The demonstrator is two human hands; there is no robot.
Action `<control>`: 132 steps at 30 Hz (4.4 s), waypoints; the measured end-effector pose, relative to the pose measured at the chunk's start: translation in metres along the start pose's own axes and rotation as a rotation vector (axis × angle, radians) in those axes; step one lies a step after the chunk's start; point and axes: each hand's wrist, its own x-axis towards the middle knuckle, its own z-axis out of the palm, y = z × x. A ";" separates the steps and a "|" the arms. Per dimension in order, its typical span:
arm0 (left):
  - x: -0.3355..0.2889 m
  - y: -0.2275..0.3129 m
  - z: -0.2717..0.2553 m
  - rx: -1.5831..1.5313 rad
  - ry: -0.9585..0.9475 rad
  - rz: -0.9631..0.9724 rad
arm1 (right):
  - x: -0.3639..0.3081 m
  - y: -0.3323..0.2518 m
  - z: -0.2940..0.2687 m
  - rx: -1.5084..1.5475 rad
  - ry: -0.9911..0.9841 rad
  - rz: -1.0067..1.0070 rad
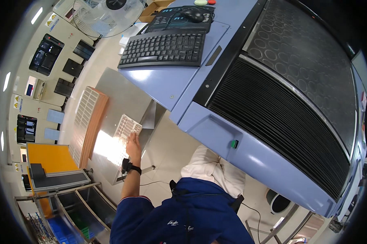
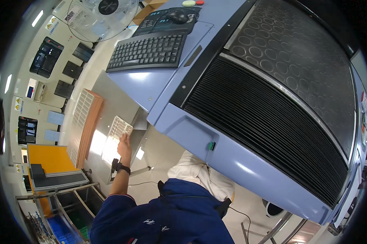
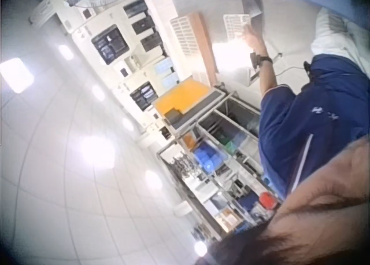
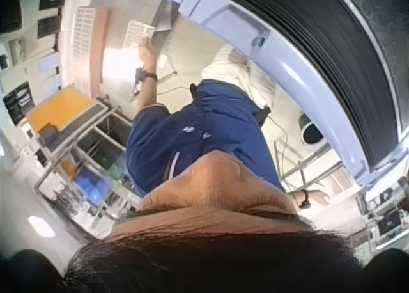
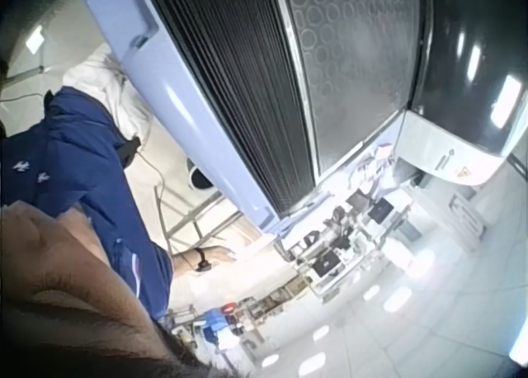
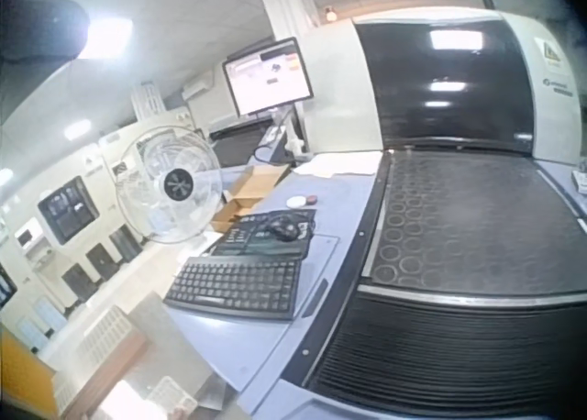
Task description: Inspecting and marking PCB panels at a workstation.
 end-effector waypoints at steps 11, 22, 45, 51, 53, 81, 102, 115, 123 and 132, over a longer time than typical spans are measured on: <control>0.004 -0.056 0.064 -0.337 -0.009 0.323 | -0.100 0.191 0.012 -0.257 -0.587 0.198; 0.007 0.082 -0.052 -0.295 0.115 0.371 | -0.152 0.151 -0.042 -0.568 -0.522 0.358; 0.064 0.278 -0.124 -0.817 0.493 0.754 | 0.030 -0.019 -0.140 0.383 0.467 0.180; 0.104 0.255 -0.088 -0.638 0.534 1.094 | 0.034 -0.229 -0.170 1.441 0.032 0.193; 0.104 0.257 -0.080 -0.674 0.495 1.018 | 0.024 -0.263 -0.167 1.641 -0.163 0.237; 0.054 0.290 -0.103 -0.792 0.486 0.735 | -0.101 -0.642 -0.047 1.083 -0.462 -1.381; 0.111 0.308 -0.164 -0.597 0.411 0.500 | -0.114 -0.620 -0.076 1.052 -0.874 -1.379; 0.063 0.486 -0.187 -0.831 0.140 1.261 | -0.101 -0.626 -0.094 1.094 -0.895 -1.423; 0.024 0.539 -0.139 -0.977 -0.022 1.425 | -0.114 -0.600 -0.097 1.300 -0.735 -1.241; 0.011 0.533 -0.146 -1.051 -0.124 1.406 | -0.111 -0.595 -0.098 1.368 -0.672 -1.277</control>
